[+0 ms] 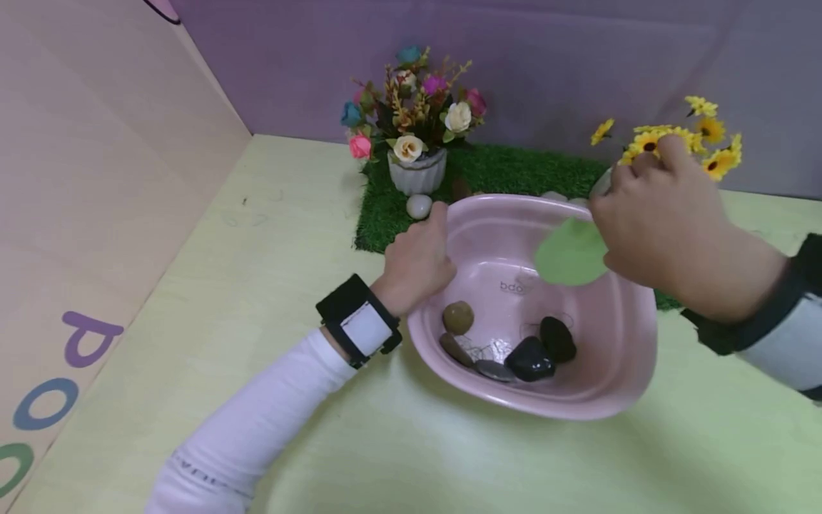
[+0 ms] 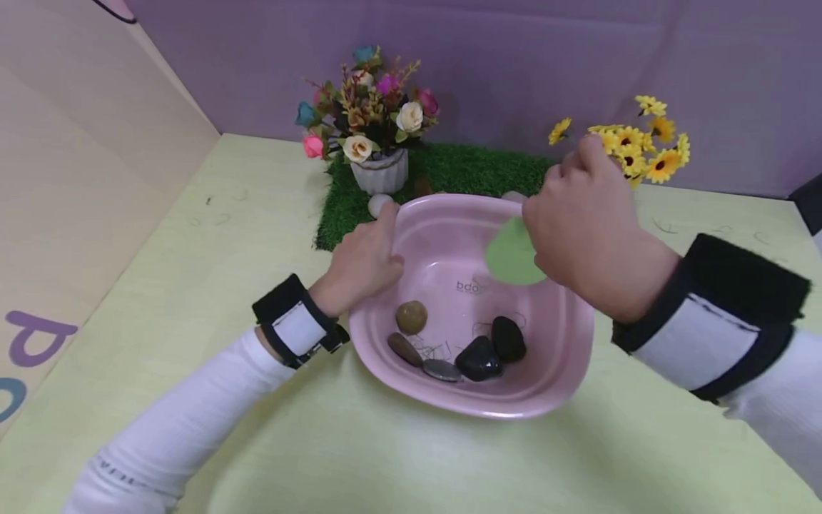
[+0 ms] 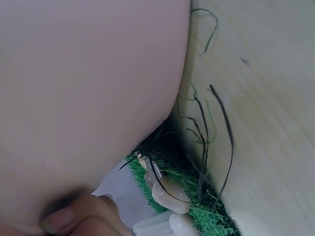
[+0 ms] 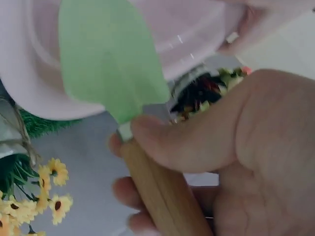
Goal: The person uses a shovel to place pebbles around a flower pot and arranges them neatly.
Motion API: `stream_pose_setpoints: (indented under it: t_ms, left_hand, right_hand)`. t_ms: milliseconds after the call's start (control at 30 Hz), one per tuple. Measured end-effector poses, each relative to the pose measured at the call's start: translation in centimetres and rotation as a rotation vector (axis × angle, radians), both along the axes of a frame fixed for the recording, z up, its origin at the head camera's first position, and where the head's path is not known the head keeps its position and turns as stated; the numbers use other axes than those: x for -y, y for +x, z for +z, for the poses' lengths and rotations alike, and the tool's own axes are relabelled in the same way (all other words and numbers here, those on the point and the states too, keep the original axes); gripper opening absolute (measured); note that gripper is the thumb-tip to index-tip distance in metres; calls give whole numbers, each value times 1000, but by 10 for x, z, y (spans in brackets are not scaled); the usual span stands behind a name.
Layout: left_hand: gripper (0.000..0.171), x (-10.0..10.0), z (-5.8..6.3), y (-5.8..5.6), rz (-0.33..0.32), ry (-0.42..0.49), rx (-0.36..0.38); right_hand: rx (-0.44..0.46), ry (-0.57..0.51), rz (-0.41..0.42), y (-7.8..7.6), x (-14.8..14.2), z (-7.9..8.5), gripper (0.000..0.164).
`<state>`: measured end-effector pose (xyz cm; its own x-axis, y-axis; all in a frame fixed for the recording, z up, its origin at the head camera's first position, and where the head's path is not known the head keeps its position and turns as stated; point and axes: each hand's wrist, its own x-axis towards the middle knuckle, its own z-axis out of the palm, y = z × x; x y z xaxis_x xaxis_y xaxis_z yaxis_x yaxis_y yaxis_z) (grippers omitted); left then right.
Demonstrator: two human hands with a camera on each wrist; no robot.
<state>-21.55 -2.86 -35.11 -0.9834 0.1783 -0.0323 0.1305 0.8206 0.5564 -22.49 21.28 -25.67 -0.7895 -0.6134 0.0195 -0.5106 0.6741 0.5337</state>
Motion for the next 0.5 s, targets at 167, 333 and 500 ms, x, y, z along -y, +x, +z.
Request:
stream_pose_setpoints:
  t_ms: [167,333,500]
  left_hand:
    - [54,0,-1,-1,0,4,-3]
    - [55,-1,-2,-1,-4,12,-10]
    - [53,-2,-2,-2,8,-14,-14]
  right_hand:
    - [-58,-7,29,13,5,-14,37]
    - [84,76,-107,18,7,-17,44]
    - [217,81,-201,15,-1,-16,38]
